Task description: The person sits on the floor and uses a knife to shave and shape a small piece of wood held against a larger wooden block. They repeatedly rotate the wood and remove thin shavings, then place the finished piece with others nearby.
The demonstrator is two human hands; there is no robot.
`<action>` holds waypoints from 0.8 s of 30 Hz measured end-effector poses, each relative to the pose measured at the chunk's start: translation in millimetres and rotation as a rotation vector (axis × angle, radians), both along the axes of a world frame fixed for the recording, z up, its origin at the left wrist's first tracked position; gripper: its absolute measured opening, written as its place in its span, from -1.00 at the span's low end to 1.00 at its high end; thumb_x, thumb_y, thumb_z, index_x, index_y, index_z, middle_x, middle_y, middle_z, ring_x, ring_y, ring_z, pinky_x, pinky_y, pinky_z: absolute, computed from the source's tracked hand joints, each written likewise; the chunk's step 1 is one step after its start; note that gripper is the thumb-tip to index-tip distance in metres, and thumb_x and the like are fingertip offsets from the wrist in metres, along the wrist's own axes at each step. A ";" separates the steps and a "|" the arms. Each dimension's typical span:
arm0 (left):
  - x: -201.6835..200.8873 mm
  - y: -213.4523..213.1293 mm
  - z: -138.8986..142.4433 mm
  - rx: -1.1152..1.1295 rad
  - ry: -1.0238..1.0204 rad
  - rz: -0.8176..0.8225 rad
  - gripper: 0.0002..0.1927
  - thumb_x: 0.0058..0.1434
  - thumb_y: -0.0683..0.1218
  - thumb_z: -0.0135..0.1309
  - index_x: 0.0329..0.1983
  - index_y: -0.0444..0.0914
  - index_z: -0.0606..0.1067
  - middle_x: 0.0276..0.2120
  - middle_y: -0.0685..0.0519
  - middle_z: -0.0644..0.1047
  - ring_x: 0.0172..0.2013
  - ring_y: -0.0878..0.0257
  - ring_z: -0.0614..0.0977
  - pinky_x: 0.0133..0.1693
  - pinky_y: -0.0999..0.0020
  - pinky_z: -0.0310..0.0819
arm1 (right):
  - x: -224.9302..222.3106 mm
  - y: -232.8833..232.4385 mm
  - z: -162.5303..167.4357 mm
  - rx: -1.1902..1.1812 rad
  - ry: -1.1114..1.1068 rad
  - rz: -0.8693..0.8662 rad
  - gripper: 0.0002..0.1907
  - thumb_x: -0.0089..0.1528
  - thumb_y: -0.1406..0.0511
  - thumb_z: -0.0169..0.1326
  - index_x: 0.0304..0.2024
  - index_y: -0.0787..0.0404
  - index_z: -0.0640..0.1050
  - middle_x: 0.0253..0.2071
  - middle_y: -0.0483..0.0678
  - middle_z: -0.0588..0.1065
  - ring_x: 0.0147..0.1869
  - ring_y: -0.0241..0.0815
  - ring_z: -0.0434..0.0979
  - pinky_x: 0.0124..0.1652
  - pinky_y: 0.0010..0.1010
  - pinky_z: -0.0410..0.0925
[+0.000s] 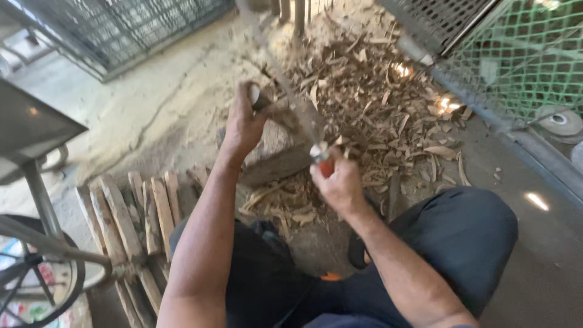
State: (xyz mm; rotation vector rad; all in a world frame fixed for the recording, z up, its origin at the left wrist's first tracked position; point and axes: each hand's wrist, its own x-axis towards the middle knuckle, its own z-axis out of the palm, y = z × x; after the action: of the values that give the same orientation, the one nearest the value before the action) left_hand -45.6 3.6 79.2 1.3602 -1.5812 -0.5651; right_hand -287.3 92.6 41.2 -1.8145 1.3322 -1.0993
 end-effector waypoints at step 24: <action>-4.3 -11.3 1.1 0.040 -0.021 0.004 -0.55 0.34 -0.23 0.22 0.18 -0.29 0.28 -0.06 -0.13 0.54 -0.07 0.07 0.62 -0.09 0.12 0.58 | -7.7 -6.2 27.3 -0.183 -0.141 -0.018 -0.89 0.36 0.36 0.16 -0.18 0.21 0.47 -0.49 -0.24 0.38 -0.47 -0.40 0.41 -0.52 -0.49 0.28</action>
State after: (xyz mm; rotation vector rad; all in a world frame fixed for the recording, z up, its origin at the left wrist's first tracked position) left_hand -49.9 -7.8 80.3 1.4030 -1.5916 -0.5841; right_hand -295.0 86.4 68.5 -1.8185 1.2011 -1.3709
